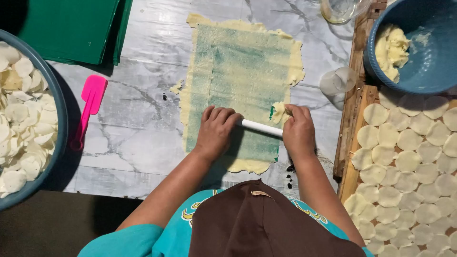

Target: Cutting small dough rounds from a sheet and placing filling on them to prepare pastries.

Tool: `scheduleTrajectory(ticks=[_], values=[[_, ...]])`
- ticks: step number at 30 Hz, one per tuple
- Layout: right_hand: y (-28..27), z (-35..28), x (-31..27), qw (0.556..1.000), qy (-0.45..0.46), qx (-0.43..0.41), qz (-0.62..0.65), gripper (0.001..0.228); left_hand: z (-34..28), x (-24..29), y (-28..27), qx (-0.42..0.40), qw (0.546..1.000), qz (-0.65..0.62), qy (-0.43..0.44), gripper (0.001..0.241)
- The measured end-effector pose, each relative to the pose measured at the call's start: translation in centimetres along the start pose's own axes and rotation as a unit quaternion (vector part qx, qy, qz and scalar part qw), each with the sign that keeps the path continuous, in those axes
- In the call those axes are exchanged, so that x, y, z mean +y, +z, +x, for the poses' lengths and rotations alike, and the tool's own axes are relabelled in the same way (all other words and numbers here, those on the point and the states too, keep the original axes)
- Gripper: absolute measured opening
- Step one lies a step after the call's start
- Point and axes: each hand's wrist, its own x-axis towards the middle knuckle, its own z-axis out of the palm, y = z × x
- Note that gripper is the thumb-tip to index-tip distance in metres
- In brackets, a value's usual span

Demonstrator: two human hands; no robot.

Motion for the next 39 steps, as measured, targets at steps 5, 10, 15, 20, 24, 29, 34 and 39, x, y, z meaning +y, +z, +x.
scheduleTrajectory(ticks=[5, 10, 15, 20, 24, 29, 34, 39], values=[[0.7, 0.0, 0.2, 0.995, 0.06, 0.028, -0.073, 0.031, 0.4, -0.7, 0.7, -0.003, 0.999, 0.016, 0.032, 0.03], [0.6, 0.9, -1.3, 0.993, 0.095, -0.042, -0.058, 0.031, 0.6, -0.7, 0.4, -0.012, 0.999, -0.002, 0.05, 0.034], [0.5, 1.1, -1.5, 0.989, -0.008, -0.03, 0.145, 0.034, 0.4, -0.8, 0.5, -0.004, 0.998, 0.004, 0.059, 0.03], [-2.6, -0.1, -0.7, 0.999, -0.017, -0.028, 0.034, 0.022, 0.6, -0.6, 0.3, -0.005, 0.998, 0.003, 0.058, 0.029], [-3.6, -1.1, 0.6, 0.993, 0.006, -0.107, 0.039, 0.02, 0.9, -0.8, 0.1, -0.041, 0.998, -0.008, 0.053, 0.032], [-1.5, 0.7, 0.7, 0.998, 0.026, -0.051, 0.022, 0.012, 1.1, -0.7, -0.6, -0.052, 0.997, -0.015, 0.049, 0.032], [0.1, 1.6, -1.2, 0.997, 0.022, -0.073, -0.011, 0.029, 0.8, -0.3, -2.0, -0.051, 0.998, -0.006, 0.049, 0.034], [1.5, 2.3, 1.2, 0.984, 0.168, -0.063, 0.007, 0.007, 0.7, -0.4, -1.9, -0.033, 0.998, -0.023, 0.047, 0.032]])
